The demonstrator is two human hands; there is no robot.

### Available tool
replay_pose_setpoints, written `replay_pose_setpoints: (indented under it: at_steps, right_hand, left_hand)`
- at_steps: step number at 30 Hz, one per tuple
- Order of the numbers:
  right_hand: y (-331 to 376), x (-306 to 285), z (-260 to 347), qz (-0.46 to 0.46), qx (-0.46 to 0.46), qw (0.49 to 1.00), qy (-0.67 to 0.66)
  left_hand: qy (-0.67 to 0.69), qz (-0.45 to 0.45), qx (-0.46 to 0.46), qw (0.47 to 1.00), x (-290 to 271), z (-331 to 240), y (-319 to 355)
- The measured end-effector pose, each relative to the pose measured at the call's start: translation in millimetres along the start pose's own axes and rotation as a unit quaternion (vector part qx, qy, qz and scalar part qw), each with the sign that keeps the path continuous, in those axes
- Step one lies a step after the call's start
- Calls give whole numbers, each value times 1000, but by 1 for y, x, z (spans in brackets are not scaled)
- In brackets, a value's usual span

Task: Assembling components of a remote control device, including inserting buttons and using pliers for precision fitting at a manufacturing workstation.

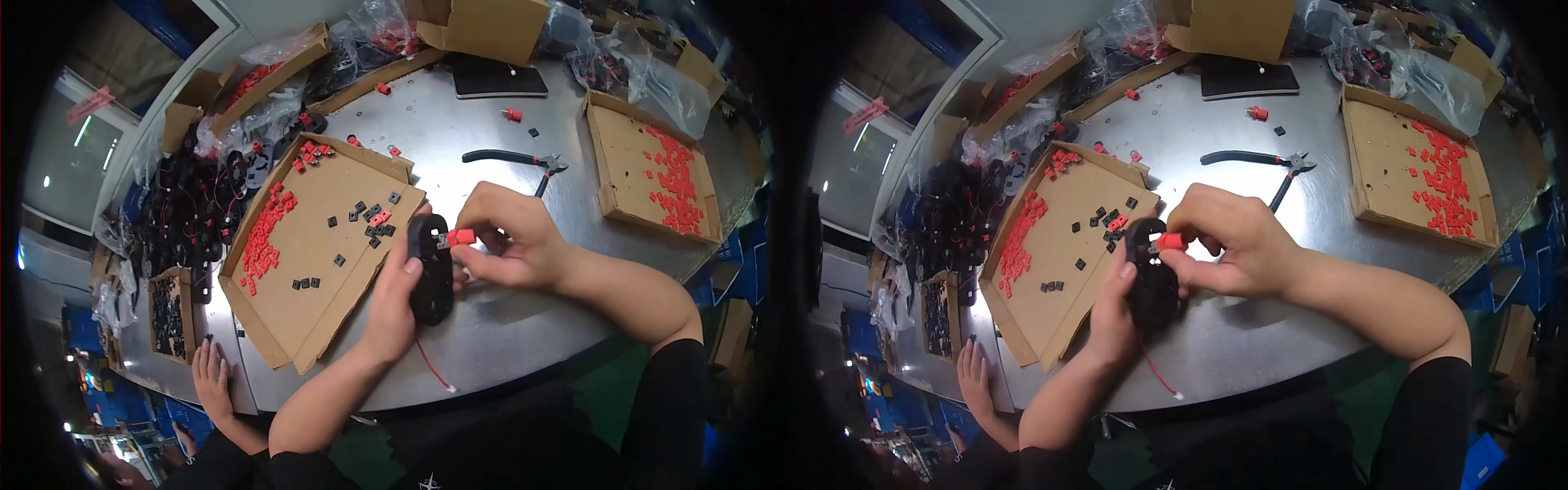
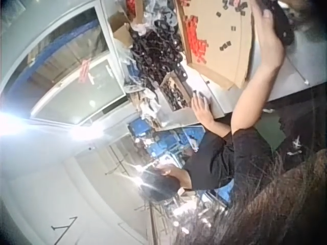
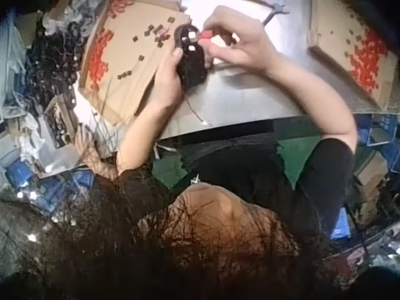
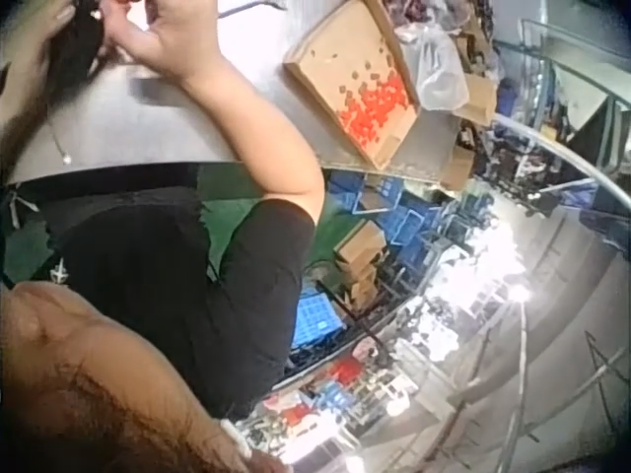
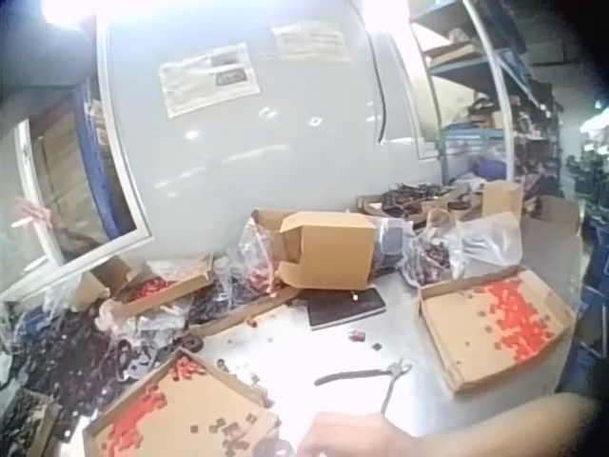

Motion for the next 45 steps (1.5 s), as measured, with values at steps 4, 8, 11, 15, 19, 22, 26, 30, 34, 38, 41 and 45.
replay_pose_setpoints:
  at_steps: [4,8,11,15,19,22,26,30,34,38,41,45]
  right_hand:
    - [5,2,-6,-23,120,991,-48]
    - [7,3,-7,-3,95,995,-23]
    - [6,5,-5,6,67,998,-10]
    - [7,4,-6,11,44,999,4]
    - [4,4,-4,22,70,997,0]
    - [6,4,-5,26,78,996,-26]
    - [6,4,-3,45,39,998,-7]
    - [10,6,5,48,16,998,33]
    - [10,11,8,18,-24,998,61]
    - [11,9,7,23,-128,981,146]
    - [9,6,8,32,-173,968,181]
    - [5,-1,8,33,-181,970,156]
  left_hand:
    - [107,-35,49,992,-2,-10,-10]
    - [78,-40,55,995,0,-11,-7]
    - [29,-22,72,997,6,-8,-1]
    - [-17,-11,23,1000,10,-7,3]
    - [-34,11,51,998,8,-10,2]
    - [-102,18,90,991,8,-10,3]
    - [-152,28,130,979,8,-13,4]
    - [-270,4,196,943,11,-21,8]
    - [-227,14,212,951,9,-19,8]
    - [-330,-33,293,897,17,-21,10]
    - [-303,-35,197,932,14,-20,11]
    - [-189,-53,135,971,9,-16,4]
Point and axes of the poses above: each hand's wrist, its own y-axis away from the middle knuckle, its own x-axis out of the palm, z = x × y, the point moved 2 cm from there along -y, towards the middle knuckle, and after that the axes turned 12 degrees about -z, right-handed, at the moved point
